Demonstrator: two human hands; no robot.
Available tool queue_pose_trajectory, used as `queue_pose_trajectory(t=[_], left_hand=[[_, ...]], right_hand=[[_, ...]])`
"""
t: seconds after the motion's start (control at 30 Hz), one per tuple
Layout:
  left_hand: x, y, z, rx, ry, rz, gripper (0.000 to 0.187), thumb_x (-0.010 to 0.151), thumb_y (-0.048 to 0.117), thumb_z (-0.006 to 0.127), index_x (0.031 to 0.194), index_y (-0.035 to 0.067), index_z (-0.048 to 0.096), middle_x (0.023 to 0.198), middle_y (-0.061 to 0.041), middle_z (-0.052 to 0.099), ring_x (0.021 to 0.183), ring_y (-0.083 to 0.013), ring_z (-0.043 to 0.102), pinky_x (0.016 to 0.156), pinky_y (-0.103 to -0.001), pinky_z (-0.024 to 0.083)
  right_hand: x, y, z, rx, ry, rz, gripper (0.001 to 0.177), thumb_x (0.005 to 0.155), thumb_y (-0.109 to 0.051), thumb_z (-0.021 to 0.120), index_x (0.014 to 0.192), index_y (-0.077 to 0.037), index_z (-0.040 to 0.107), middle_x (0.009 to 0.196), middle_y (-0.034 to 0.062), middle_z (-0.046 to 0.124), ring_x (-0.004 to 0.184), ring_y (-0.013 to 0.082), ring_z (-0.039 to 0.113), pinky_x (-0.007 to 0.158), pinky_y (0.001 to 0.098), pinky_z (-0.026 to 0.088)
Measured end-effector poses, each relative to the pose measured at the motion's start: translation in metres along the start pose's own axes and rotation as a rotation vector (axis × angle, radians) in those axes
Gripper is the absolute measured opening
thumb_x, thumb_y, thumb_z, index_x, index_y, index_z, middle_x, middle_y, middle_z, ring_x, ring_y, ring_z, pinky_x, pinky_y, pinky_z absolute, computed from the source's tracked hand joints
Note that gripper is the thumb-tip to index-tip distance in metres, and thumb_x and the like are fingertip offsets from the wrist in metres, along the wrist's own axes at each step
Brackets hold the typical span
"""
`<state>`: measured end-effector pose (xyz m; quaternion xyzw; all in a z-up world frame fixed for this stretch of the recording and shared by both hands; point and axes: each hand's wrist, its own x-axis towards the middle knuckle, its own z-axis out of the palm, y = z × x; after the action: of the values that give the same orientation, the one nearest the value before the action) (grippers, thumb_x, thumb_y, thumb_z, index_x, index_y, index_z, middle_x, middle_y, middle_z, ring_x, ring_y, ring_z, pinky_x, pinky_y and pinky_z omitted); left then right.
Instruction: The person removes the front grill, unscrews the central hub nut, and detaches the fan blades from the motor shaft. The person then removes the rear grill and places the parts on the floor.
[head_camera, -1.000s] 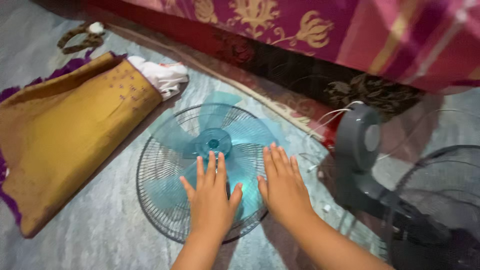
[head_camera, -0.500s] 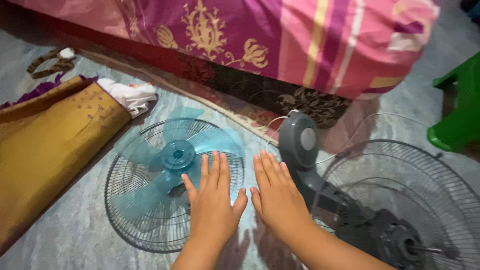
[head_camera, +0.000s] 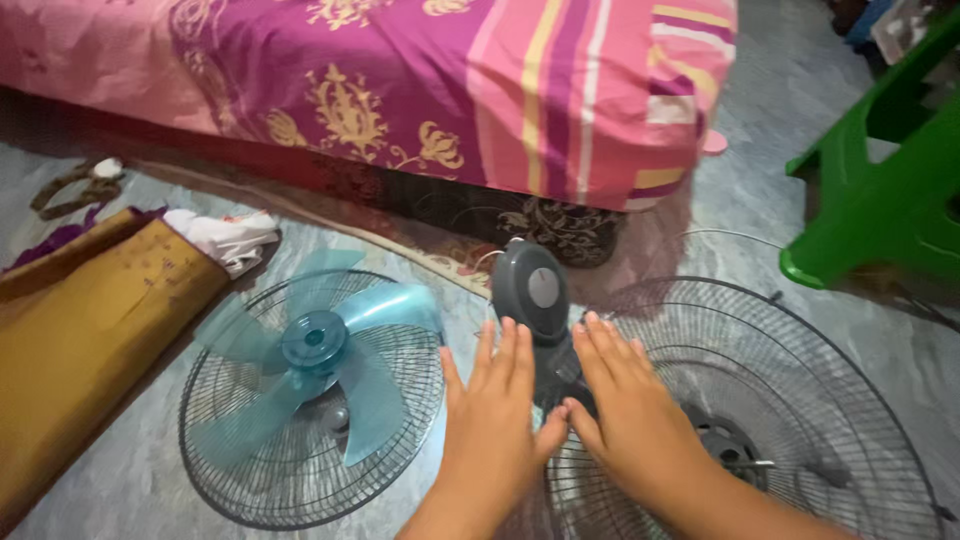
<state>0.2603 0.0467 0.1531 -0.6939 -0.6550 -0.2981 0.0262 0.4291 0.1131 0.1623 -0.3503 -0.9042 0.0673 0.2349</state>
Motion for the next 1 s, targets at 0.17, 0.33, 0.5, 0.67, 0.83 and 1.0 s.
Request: queue_pose_trajectory(t=[0.17, 0.33, 0.5, 0.67, 0.83, 1.0], left_hand=[[-0.002, 0.031, 0.022, -0.018, 0.015, 0.086, 0.084, 0.082, 0.038, 0.072, 0.146, -0.008, 0.043, 0.153, -0.025, 0.045, 0.148, -0.0394, 0.034, 0.115, -0.071, 0.014], [-0.008, 0.052, 0.040, -0.033, -0.067, 0.144, 0.083, 0.081, 0.037, 0.072, 0.144, -0.008, 0.044, 0.152, -0.025, 0.045, 0.147, -0.0385, 0.033, 0.114, -0.071, 0.012], [-0.010, 0.069, 0.055, -0.059, -0.137, 0.195, 0.082, 0.080, 0.036, 0.072, 0.144, -0.006, 0.044, 0.152, -0.022, 0.045, 0.147, -0.0369, 0.032, 0.114, -0.071, 0.012], [-0.010, 0.088, 0.066, -0.088, -0.183, 0.220, 0.082, 0.080, 0.036, 0.073, 0.144, -0.006, 0.044, 0.152, -0.023, 0.044, 0.146, -0.0376, 0.032, 0.114, -0.071, 0.010], [-0.005, 0.105, 0.078, -0.097, -0.265, 0.252, 0.089, 0.074, 0.038, 0.077, 0.144, -0.006, 0.042, 0.153, -0.022, 0.042, 0.148, -0.0373, 0.030, 0.113, -0.072, 0.007], [0.001, 0.120, 0.094, -0.071, -0.520, 0.166, 0.101, 0.070, 0.039, 0.080, 0.152, 0.000, 0.038, 0.162, -0.017, 0.036, 0.154, -0.0359, 0.021, 0.113, -0.073, 0.000]], right_hand=[[-0.028, 0.024, -0.014, -0.006, 0.013, 0.052, 0.081, 0.081, -0.026, 0.069, 0.147, 0.005, 0.035, 0.156, 0.0291, 0.034, 0.143, 0.0428, 0.033, 0.115, 0.0525, 0.024], [-0.060, 0.042, -0.022, 0.020, 0.011, 0.178, 0.082, 0.081, -0.027, 0.071, 0.148, 0.005, 0.035, 0.156, 0.0274, 0.033, 0.145, 0.0409, 0.031, 0.116, 0.0518, 0.023], [-0.091, 0.057, -0.031, 0.022, 0.022, 0.260, 0.083, 0.081, -0.028, 0.071, 0.149, 0.005, 0.034, 0.157, 0.0277, 0.032, 0.147, 0.0407, 0.028, 0.115, 0.0516, 0.023], [-0.112, 0.075, -0.042, 0.028, 0.002, 0.360, 0.085, 0.080, -0.027, 0.073, 0.147, 0.006, 0.035, 0.157, 0.0266, 0.034, 0.147, 0.0396, 0.029, 0.116, 0.0509, 0.023], [-0.132, 0.090, -0.041, 0.070, 0.020, 0.432, 0.089, 0.075, -0.027, 0.079, 0.147, 0.005, 0.037, 0.157, 0.0278, 0.035, 0.145, 0.0404, 0.032, 0.114, 0.0487, 0.028], [-0.151, 0.102, -0.030, 0.124, 0.104, 0.483, 0.092, 0.069, -0.029, 0.085, 0.144, 0.005, 0.043, 0.149, 0.0259, 0.046, 0.140, 0.0396, 0.043, 0.110, 0.0443, 0.039]])
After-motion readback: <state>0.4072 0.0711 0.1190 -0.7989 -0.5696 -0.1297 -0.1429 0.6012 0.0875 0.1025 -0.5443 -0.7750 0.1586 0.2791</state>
